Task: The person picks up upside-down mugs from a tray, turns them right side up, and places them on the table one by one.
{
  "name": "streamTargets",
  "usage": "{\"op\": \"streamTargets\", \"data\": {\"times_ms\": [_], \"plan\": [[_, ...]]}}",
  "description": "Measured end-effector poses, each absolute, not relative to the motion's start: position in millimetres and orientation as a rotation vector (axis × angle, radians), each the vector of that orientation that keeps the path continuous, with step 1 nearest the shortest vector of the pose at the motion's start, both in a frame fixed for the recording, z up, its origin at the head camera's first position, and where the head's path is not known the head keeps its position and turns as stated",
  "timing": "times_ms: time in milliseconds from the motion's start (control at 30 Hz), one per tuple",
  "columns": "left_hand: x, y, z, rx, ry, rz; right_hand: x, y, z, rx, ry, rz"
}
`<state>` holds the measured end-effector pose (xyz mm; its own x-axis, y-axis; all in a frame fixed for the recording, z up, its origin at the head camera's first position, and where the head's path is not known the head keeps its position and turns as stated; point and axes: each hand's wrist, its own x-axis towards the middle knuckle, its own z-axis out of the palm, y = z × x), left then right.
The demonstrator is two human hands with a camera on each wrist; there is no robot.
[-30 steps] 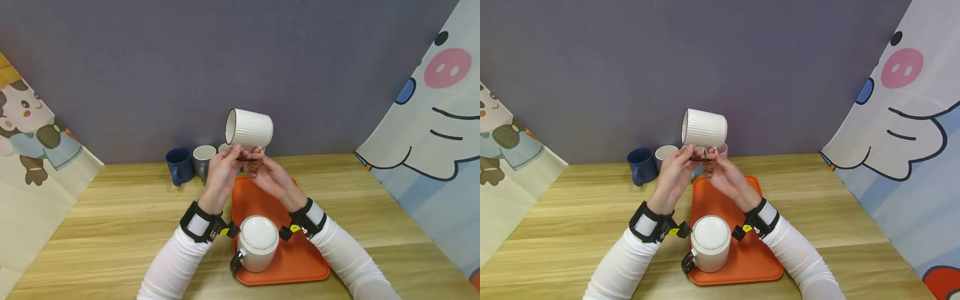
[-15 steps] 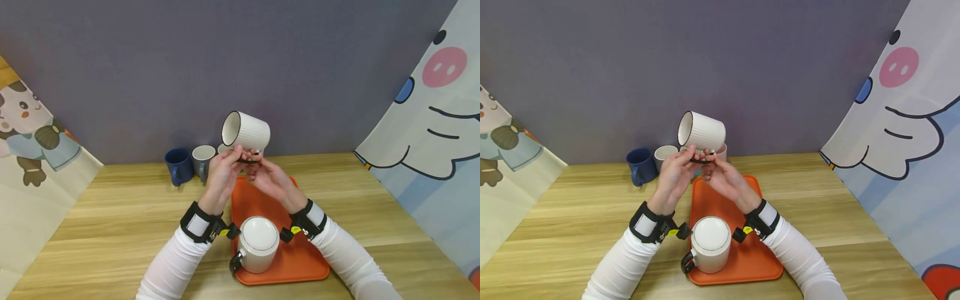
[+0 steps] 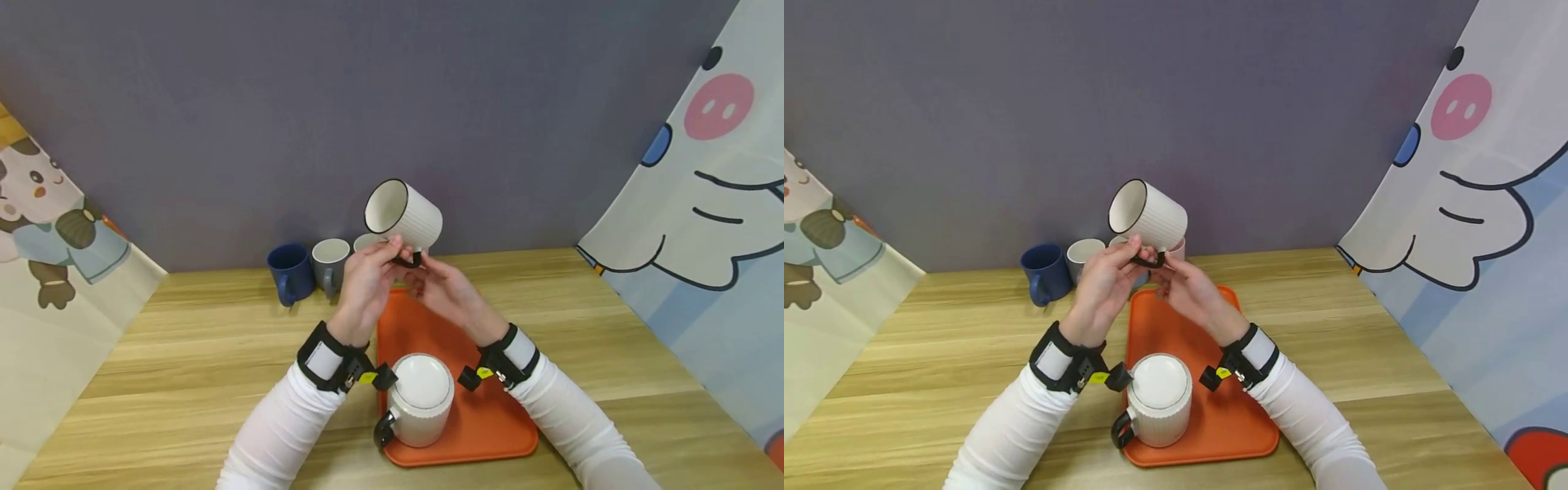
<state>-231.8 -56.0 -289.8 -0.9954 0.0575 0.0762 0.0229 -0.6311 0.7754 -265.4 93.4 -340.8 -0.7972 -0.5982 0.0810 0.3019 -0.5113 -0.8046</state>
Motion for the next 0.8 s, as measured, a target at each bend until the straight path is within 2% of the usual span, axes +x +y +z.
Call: {"op": "streamTargets", "data": {"times_ms": [500, 800], "plan": [[-249.1, -30.4, -279.1, 0.099, 1.319, 2.720, -256.3, 119.3, -327.2, -0.481, 2.020, -2.057], [-267.1, -4.3, -275.7, -0.092, 1.258, 2.787, -244.6, 149.2, -338.7, -0.528, 2.935, -1.466]]}}
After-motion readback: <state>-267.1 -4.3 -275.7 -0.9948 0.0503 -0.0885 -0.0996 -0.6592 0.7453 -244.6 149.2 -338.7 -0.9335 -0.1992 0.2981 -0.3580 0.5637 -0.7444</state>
